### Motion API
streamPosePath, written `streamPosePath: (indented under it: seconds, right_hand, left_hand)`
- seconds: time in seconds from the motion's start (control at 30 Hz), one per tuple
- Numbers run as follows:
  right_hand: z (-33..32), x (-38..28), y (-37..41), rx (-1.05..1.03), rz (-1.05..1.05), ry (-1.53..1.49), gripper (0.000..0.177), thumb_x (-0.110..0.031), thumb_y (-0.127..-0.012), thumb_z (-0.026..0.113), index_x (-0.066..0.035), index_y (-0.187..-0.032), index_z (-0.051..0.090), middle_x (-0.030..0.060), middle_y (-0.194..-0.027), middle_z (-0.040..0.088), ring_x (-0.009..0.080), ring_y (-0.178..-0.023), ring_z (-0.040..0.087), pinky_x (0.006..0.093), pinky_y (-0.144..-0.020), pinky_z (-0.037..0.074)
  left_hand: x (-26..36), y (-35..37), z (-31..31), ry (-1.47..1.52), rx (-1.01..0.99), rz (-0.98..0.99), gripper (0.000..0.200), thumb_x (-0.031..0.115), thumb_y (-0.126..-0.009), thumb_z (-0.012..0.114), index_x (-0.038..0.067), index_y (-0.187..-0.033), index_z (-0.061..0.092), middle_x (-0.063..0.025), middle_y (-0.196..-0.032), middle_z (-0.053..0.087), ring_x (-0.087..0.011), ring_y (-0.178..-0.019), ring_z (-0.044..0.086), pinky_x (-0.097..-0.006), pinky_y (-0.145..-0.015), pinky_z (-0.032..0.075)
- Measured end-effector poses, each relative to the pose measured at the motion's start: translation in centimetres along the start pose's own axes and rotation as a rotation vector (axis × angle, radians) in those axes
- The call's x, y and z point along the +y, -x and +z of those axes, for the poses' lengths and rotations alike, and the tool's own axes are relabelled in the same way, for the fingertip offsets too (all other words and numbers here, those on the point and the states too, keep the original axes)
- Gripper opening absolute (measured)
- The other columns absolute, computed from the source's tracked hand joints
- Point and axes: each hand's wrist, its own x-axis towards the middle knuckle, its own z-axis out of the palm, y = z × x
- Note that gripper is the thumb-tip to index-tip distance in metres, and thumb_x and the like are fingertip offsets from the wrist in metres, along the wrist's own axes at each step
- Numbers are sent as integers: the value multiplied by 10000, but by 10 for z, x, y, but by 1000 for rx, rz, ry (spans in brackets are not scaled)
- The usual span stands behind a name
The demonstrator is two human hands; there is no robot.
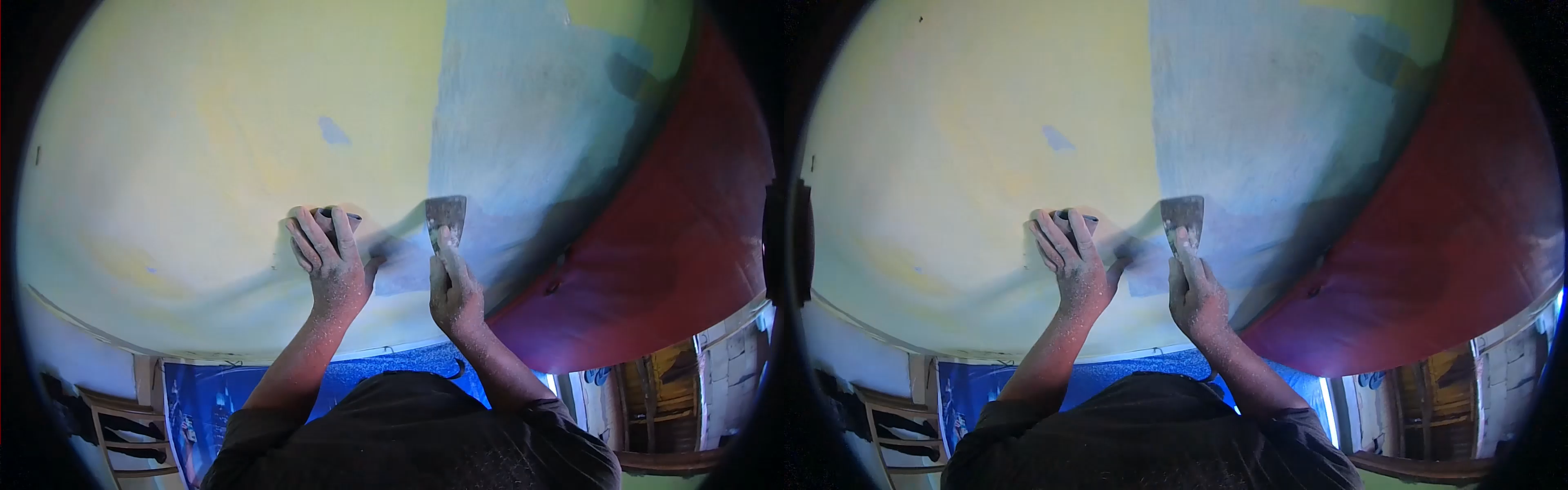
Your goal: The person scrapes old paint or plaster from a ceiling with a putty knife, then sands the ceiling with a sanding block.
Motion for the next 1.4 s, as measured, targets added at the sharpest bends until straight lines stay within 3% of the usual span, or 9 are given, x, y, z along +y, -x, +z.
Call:
streamPosePath:
  seconds: [0.33, 0.43, 0.63, 0.77, 0.93, 1.03, 1.13, 1.3, 1.4]
  right_hand:
    - [1, 9, 8, -51, 56, -8, 503, -36, -1075, 636, -34, -1570, 549, 296, -1350, 708, 446, -1181, 742, 434, -952, 597]
    - [-9, -11, 1, -138, 211, -28, 485, -33, -1074, 634, -41, -1554, 562, 293, -1382, 697, 444, -1198, 735, 449, -965, 597]
    - [4, 12, 13, -68, 59, 15, 498, -37, -1078, 628, -36, -1569, 548, 299, -1365, 700, 447, -1180, 739, 442, -951, 598]
    - [-1, 8, 4, 30, -33, -12, 619, -156, -1074, 662, -222, -1656, 462, 272, -1063, 727, 522, -901, 720, 580, -760, 588]
    - [7, 9, 9, -11, 24, 31, 616, -160, -1080, 649, -235, -1660, 456, 269, -1083, 731, 515, -916, 726, 583, -773, 590]
    - [-2, 5, 7, -56, 60, 14, 481, -47, -1081, 628, -29, -1557, 561, 311, -1332, 705, 447, -1175, 740, 438, -948, 597]
    - [-2, 5, -1, 7, 0, 7, 620, -160, -1077, 656, -244, -1660, 460, 265, -1098, 730, 508, -917, 728, 578, -779, 593]
    - [6, 13, 8, 15, -21, 18, 616, -151, -1079, 653, -232, -1659, 461, 262, -1102, 733, 506, -926, 731, 569, -792, 596]
    - [1, 8, 2, -1, -4, -21, 518, -79, -1080, 642, -78, -1584, 527, 282, -1284, 713, 463, -1134, 726, 479, -934, 588]
  left_hand:
    - [2, -2, 0, 11, -26, -26, 1323, 455, -819, 955, -82, -1675, 100, -523, -1665, -83, -741, -1544, -23, -805, -1203, 140]
    - [1, 3, -3, 9, -35, -10, 1319, 473, -826, 947, -76, -1677, 102, -518, -1668, -87, -740, -1544, -24, -808, -1199, 146]
    - [0, -1, 1, 15, -12, -20, 1319, 437, -812, 964, -61, -1681, 106, -517, -1668, -96, -739, -1544, -20, -815, -1192, 160]
    - [6, 7, -4, 17, -40, -23, 1311, 454, -823, 951, -60, -1682, 104, -517, -1668, -96, -744, -1541, -14, -822, -1188, 162]
    - [0, -1, -2, 22, -46, -32, 1322, 429, -814, 963, -63, -1682, 96, -521, -1666, -96, -749, -1538, -12, -822, -1187, 161]
    - [1, 1, 1, 15, -44, -28, 1324, 426, -817, 961, -67, -1683, 89, -523, -1665, -94, -749, -1538, -13, -818, -1191, 157]
    - [2, 5, -3, 11, -55, -14, 1322, 430, -824, 954, -71, -1683, 83, -526, -1663, -88, -748, -1539, -14, -814, -1197, 146]
    - [0, 3, 0, 8, -23, -4, 1327, 406, -813, 964, -83, -1678, 84, -530, -1660, -80, -748, -1539, -11, -810, -1201, 137]
    - [1, 4, -1, 6, -31, -5, 1330, 402, -808, 968, -89, -1674, 88, -530, -1660, -76, -749, -1538, -5, -808, -1202, 140]
